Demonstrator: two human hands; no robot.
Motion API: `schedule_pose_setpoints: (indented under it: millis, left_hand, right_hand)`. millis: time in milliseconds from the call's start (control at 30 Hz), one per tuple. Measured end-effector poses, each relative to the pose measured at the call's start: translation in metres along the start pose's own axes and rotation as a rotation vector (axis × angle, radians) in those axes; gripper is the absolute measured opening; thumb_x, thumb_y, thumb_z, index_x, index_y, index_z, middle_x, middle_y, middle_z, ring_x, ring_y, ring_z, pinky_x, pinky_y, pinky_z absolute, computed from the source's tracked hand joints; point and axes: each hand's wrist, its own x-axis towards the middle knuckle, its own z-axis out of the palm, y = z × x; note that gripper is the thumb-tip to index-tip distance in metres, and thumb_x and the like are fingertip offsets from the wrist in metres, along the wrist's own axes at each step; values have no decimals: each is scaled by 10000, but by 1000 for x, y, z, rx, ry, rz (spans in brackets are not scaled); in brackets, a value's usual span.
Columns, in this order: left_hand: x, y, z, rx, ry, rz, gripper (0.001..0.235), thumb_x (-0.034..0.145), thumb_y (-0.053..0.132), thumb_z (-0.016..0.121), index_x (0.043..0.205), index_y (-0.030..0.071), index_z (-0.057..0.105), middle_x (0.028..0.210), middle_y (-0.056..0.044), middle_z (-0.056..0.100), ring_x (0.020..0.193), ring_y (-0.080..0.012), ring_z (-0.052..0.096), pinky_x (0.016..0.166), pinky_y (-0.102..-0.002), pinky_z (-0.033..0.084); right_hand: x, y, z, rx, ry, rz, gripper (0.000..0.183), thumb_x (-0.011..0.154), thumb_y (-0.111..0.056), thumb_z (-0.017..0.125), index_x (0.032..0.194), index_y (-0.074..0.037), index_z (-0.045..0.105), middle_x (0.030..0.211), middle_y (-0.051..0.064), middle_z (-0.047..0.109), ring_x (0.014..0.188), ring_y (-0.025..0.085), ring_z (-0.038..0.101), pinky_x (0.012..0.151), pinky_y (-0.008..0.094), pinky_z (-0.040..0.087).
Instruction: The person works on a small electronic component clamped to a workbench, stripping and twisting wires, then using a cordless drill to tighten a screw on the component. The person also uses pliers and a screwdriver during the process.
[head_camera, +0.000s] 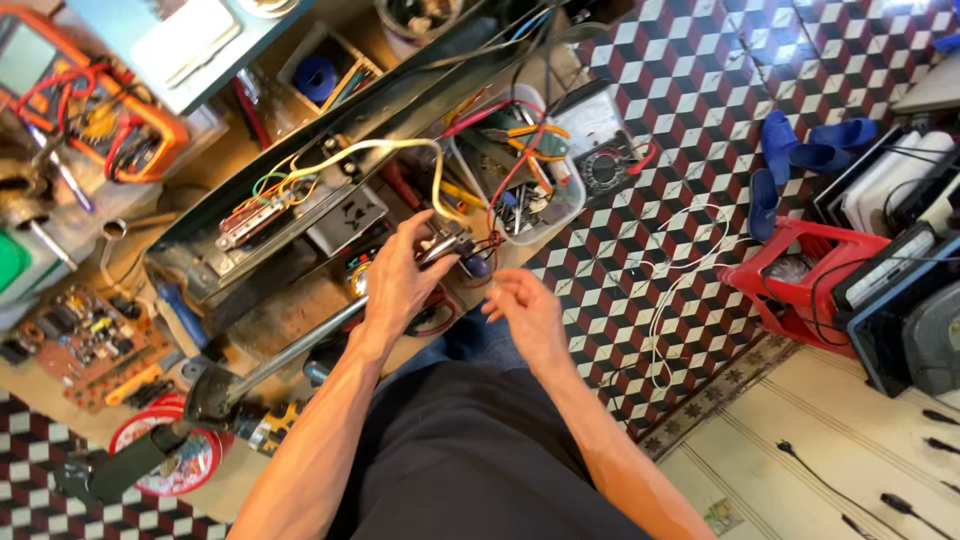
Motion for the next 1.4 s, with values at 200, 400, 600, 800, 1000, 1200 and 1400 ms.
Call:
schedule_pose_setpoints:
  millis: [200, 400, 600, 800, 1000, 1200, 1400]
  left_hand:
    - [-33, 33, -21, 22, 147, -91, 532, 900, 234, 790, 1369, 66, 606, 1121, -108, 718, 978, -245, 673, 850, -365, 541]
    - [-96, 68, 9, -846, -271, -610, 388, 991, 305, 647, 1216, 0, 728, 987, -3, 708, 889, -96, 619, 800, -262, 507]
    - [-103, 90, 26, -1050, -257, -871, 365, 932, 260, 701, 1204, 21, 752, 944, 3, 691, 852, -92, 600, 765, -266, 477]
    - [-98, 88, 49, -1029, -140, -787, 262, 913, 258, 717, 1051, 38, 756, 977, -1, 743, 879, -89, 624, 774, -264, 479]
    - [-108, 62, 60, -1108, 110, -796, 237, 978, 295, 739, 979, 58, 733, 876, -14, 666, 823, -105, 624, 692, -262, 476]
    - [-102, 79, 92, -1139, 337, -809, 232, 964, 283, 709, 1052, 68, 703, 892, -55, 726, 776, -132, 649, 677, -269, 526]
    - [-89, 156, 180, -1273, 438, -683, 289, 954, 239, 691, 1155, 31, 705, 955, -81, 745, 813, -153, 682, 739, -289, 568]
  right_hand:
    - [-43, -14, -13, 210, -15, -2, 188, 973, -62, 638, 1101, 51, 559, 967, 178, 738, 820, 195, 727, 723, 306, 601]
    - [-74, -23, -15, 408, -146, -1, 158, 980, -73, 631, 1071, 21, 543, 929, 152, 710, 821, 207, 722, 748, 318, 600]
    - [-84, -38, -25, 480, -160, -15, 155, 989, -73, 632, 1062, 15, 528, 905, 132, 696, 829, 208, 725, 757, 328, 604]
    - [-84, -38, -50, 302, -140, 61, 230, 981, -117, 619, 1148, 34, 576, 951, 129, 727, 821, 179, 715, 730, 298, 589]
    - [-74, -22, -85, 82, -263, 97, 306, 968, -159, 638, 1184, 56, 603, 961, 136, 716, 811, 168, 703, 686, 292, 568]
    - [-41, -20, -162, 64, -296, 96, 325, 956, -178, 633, 1197, 40, 622, 983, 135, 734, 820, 164, 701, 693, 288, 584]
    - [-3, -39, -291, 15, -240, 50, 325, 945, -167, 634, 1163, 72, 665, 983, 159, 753, 808, 191, 712, 697, 312, 583]
